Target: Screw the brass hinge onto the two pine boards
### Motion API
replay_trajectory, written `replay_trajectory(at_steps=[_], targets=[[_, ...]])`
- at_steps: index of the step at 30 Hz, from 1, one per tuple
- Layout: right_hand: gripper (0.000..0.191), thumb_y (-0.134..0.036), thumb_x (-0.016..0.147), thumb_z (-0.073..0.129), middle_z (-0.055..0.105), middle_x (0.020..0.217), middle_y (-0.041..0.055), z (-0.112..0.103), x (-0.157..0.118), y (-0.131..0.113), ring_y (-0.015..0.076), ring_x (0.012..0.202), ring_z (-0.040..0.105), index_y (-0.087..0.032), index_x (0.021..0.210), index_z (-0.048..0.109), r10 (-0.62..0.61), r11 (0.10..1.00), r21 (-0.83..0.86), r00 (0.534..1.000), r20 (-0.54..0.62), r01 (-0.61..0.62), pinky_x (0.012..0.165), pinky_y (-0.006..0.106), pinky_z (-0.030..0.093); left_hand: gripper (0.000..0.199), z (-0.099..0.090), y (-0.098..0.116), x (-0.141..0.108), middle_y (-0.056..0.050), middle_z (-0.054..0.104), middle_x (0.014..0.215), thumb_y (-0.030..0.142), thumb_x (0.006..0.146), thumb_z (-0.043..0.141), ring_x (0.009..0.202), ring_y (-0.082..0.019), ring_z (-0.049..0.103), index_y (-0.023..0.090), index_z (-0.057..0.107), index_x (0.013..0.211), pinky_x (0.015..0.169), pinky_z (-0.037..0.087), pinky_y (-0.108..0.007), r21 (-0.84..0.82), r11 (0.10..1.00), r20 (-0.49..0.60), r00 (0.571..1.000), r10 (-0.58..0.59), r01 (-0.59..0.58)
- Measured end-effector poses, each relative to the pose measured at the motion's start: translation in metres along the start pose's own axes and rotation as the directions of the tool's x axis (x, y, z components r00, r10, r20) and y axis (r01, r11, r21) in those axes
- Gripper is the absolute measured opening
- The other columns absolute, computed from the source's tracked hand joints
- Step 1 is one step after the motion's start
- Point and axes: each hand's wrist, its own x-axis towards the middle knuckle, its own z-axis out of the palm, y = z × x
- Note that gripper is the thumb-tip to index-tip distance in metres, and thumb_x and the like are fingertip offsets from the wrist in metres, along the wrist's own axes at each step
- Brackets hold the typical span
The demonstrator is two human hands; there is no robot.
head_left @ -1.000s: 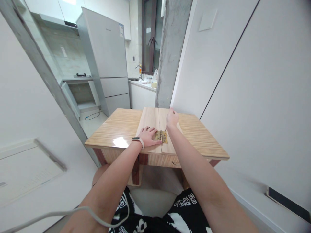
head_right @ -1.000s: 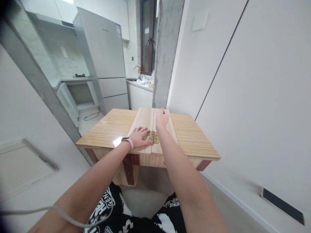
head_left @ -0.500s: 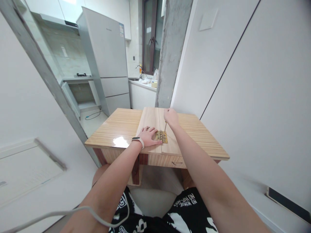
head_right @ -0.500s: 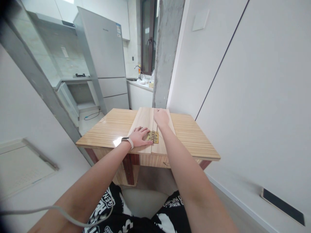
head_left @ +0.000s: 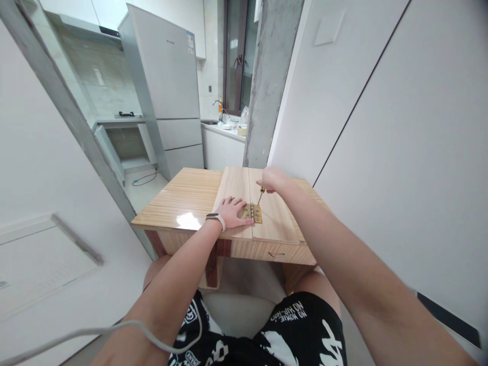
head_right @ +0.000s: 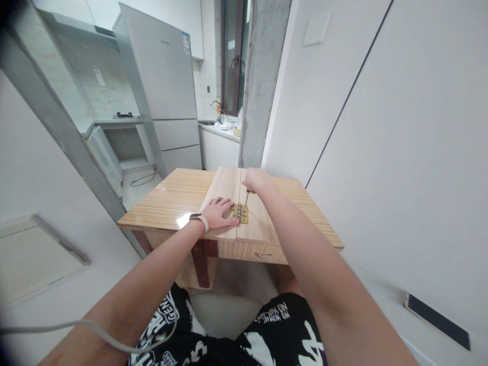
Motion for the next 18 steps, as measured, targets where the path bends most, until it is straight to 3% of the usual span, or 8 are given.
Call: replay_trajectory(at_steps=[3, 14, 18], targets=[[0.03, -0.032, 0.094, 0.065, 0.077, 0.078, 0.02, -0.008, -0.002, -0.003, 0.0295, 0.085, 0.074, -0.006, 0.097, 0.08, 0.017, 0.998, -0.067, 0.999, 0.046, -0.014, 0.076, 0.033, 0.052, 0.096, 0.0, 0.0, 0.0, -0.003, 0.046, 0.159, 0.095, 0.073, 0.046, 0.148, -0.042, 0.031, 0.036, 0.049, 0.148, 0.122, 0.022, -0.057, 0.0, 1.0, -0.01, 1.0, 0.004, -0.004], [0.01, -0.028, 0.085, 0.078, 0.078, 0.089, 0.0094, -0.016, -0.005, 0.007, 0.0238, 0.087, 0.072, -0.018, 0.087, 0.078, -0.207, 0.974, -0.075, 0.974, 0.088, 0.214, 0.076, 0.03, 0.05, 0.096, 0.002, -0.002, -0.001, -0.004, 0.042, 0.161, 0.094, 0.074, 0.045, 0.149, -0.042, 0.029, 0.036, 0.047, 0.149, 0.123, 0.021, -0.057, 0.011, 1.0, 0.002, 1.0, -0.002, 0.002], [0.014, -0.024, 0.081, 0.08, 0.078, 0.099, 0.0099, -0.014, -0.007, 0.01, 0.0238, 0.09, 0.072, -0.019, 0.093, 0.077, -0.241, 0.96, -0.119, 0.965, 0.107, 0.253, 0.073, 0.029, 0.05, 0.096, 0.001, -0.001, -0.002, -0.004, 0.043, 0.161, 0.095, 0.074, 0.044, 0.149, -0.042, 0.03, 0.035, 0.048, 0.149, 0.123, 0.021, -0.057, 0.007, 1.0, 0.002, 1.0, 0.004, -0.004]])
